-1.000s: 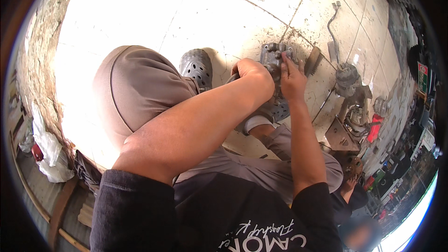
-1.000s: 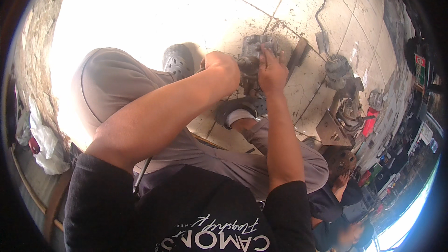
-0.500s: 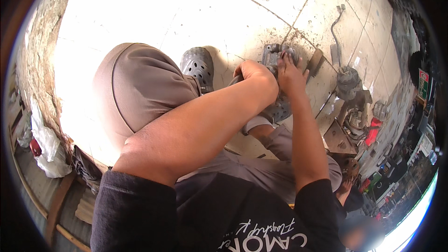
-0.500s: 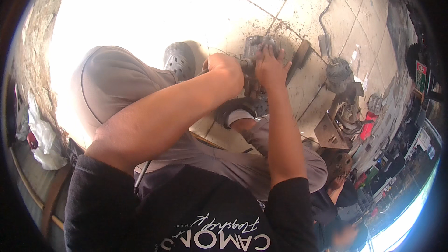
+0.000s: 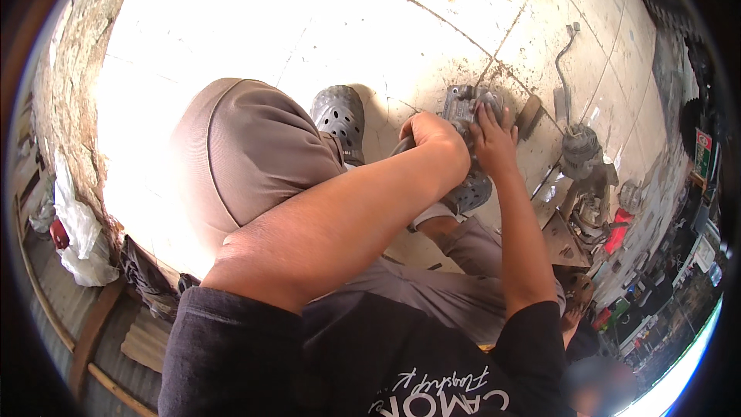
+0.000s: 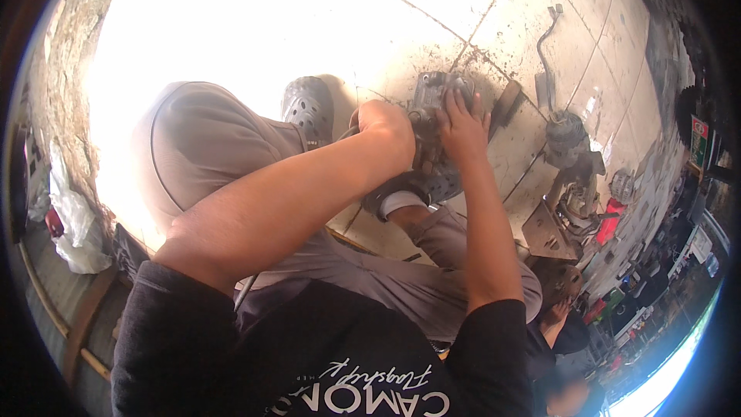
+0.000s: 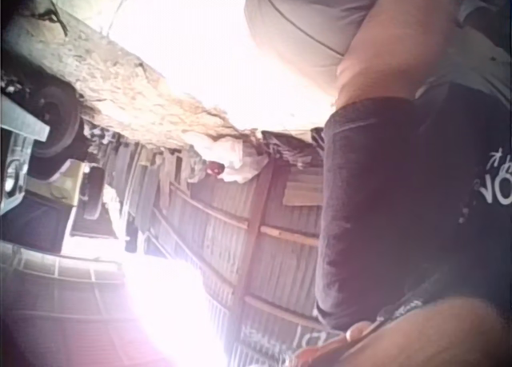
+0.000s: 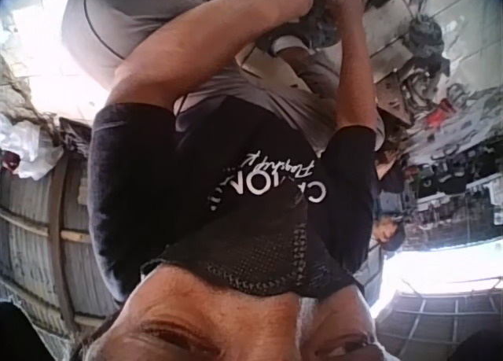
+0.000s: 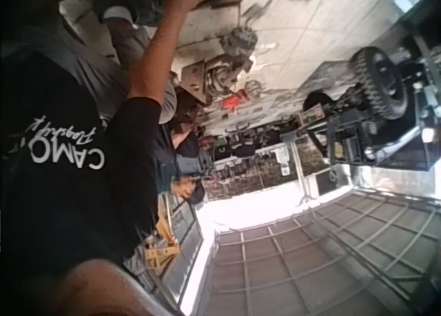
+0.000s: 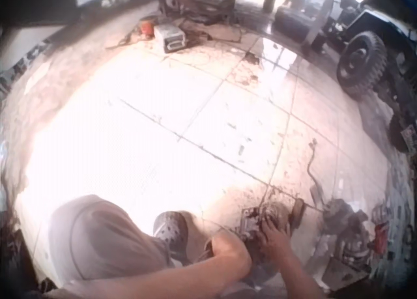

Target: The person sits on the floor and uses a hammer and a metal rod to strike and adjust a mechanical component. They then use a wrench to tighten bolts on the part and a brush to clean debris from the surface.

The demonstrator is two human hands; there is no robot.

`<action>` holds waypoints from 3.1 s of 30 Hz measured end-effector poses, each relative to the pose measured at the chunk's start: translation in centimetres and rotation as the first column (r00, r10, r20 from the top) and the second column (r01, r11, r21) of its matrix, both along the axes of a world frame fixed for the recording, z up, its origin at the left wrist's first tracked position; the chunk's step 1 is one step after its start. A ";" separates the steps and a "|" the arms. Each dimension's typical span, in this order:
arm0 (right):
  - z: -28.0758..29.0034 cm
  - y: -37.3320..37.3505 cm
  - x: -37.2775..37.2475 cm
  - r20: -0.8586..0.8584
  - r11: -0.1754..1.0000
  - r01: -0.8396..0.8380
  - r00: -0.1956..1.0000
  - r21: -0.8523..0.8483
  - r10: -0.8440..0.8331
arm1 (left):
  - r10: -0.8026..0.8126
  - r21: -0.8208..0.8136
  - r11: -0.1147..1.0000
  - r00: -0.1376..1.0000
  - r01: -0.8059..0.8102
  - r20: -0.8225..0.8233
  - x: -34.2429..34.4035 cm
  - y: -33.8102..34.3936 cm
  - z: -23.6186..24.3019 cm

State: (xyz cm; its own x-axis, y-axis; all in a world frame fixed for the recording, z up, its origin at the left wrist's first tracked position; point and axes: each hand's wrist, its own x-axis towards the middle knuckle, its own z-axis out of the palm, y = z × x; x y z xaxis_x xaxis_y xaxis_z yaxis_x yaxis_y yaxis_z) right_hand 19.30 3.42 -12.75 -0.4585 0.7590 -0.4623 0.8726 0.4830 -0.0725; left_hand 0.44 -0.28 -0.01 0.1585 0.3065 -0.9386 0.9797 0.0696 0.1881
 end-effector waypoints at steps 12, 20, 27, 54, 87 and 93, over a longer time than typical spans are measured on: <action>4.7 4.8 -2.1 0.138 0.892 -0.448 0.881 -0.054 0.451 | 0.047 -0.037 0.998 0.999 -0.047 -0.004 0.1 0.2 -0.1; 5.2 5.5 -5.3 0.255 0.866 -0.466 0.829 -0.180 0.498 | 0.007 -0.062 0.998 0.999 -0.004 0.047 -0.3 0.6 -0.1; 5.2 4.7 -6.0 0.324 0.888 -0.431 0.827 -0.161 0.460 | -0.021 -0.034 0.999 0.999 0.023 0.036 -0.3 0.7 0.6; 5.3 4.4 -5.8 0.317 0.919 -0.382 0.863 -0.100 0.394 | 0.064 -0.009 0.998 0.997 -0.064 0.047 -0.5 0.3 -0.4; 1.7 4.3 -2.5 0.098 0.917 -0.396 0.915 0.049 0.390 | 0.082 -0.071 0.994 0.995 -0.078 0.054 -0.8 1.0 0.3; 2.7 5.3 -0.9 0.050 0.930 -0.366 0.929 -0.021 0.366 | 0.062 -0.092 0.994 0.997 -0.057 0.044 -0.6 1.0 0.0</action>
State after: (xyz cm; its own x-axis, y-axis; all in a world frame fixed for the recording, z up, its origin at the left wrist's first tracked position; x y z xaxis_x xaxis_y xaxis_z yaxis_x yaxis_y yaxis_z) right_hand 18.39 8.69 -10.04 -0.6785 0.5377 -0.5006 0.6380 0.7691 -0.0385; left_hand -0.13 0.70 -0.02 0.1865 0.2311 -0.9549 0.9636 0.1463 0.2236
